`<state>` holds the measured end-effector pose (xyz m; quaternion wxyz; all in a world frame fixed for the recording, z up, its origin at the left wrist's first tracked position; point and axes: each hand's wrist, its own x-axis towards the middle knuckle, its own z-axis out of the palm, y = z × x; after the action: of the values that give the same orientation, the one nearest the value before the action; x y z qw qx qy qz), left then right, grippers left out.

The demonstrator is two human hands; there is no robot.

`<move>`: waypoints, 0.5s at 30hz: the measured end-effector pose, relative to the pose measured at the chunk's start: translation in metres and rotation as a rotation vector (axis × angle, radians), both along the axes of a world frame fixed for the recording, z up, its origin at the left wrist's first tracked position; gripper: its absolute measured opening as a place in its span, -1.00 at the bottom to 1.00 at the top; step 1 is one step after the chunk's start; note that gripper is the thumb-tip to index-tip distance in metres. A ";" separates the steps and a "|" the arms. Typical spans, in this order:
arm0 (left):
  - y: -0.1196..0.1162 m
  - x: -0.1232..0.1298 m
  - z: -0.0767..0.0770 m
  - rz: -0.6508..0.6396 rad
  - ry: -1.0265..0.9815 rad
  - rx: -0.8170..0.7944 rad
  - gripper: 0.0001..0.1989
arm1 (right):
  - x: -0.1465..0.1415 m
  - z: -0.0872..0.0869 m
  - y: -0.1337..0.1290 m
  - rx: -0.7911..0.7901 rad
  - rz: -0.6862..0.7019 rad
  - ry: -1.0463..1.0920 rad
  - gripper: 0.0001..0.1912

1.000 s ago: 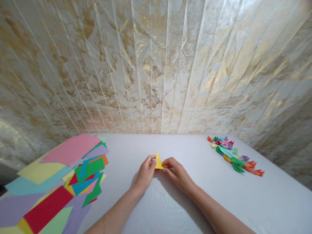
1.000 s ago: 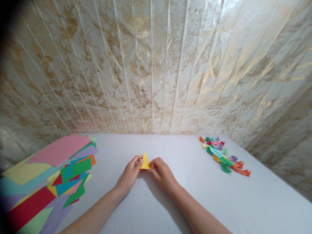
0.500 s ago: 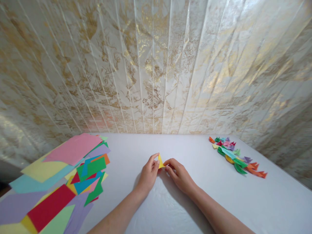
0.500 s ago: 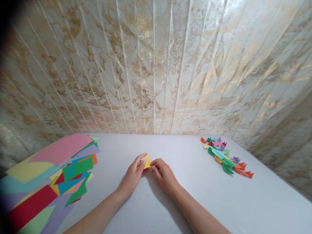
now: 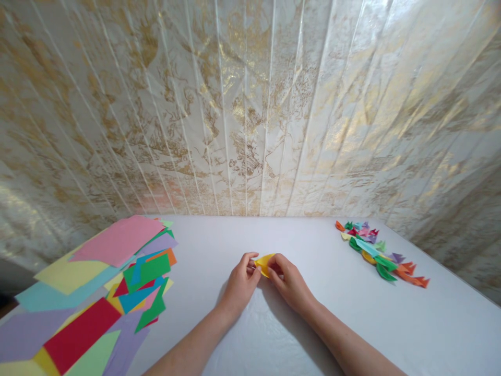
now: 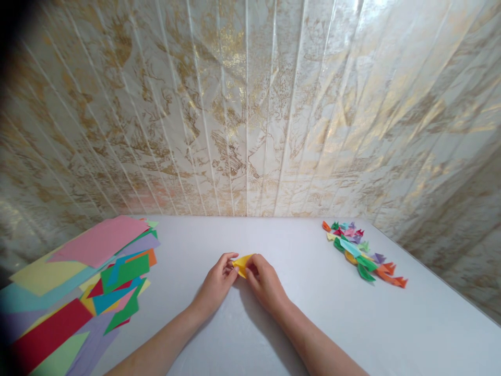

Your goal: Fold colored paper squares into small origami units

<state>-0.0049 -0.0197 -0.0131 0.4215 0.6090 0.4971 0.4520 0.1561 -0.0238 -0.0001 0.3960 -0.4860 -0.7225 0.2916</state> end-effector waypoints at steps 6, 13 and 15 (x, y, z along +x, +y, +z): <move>0.006 0.000 -0.008 0.027 -0.112 -0.036 -0.66 | 0.001 -0.002 0.004 -0.033 -0.117 0.107 -0.94; 0.010 -0.002 -0.011 0.049 -0.238 -0.060 -0.49 | -0.002 -0.013 0.007 -0.159 -0.042 0.314 -0.91; 0.009 -0.001 -0.011 0.047 -0.229 -0.056 -0.50 | -0.003 -0.011 0.006 -0.176 -0.041 0.258 -0.90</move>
<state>-0.0057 -0.0108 -0.0242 0.4816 0.5296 0.4721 0.5145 0.1534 -0.0182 -0.0107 0.4473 -0.4920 -0.6271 0.4057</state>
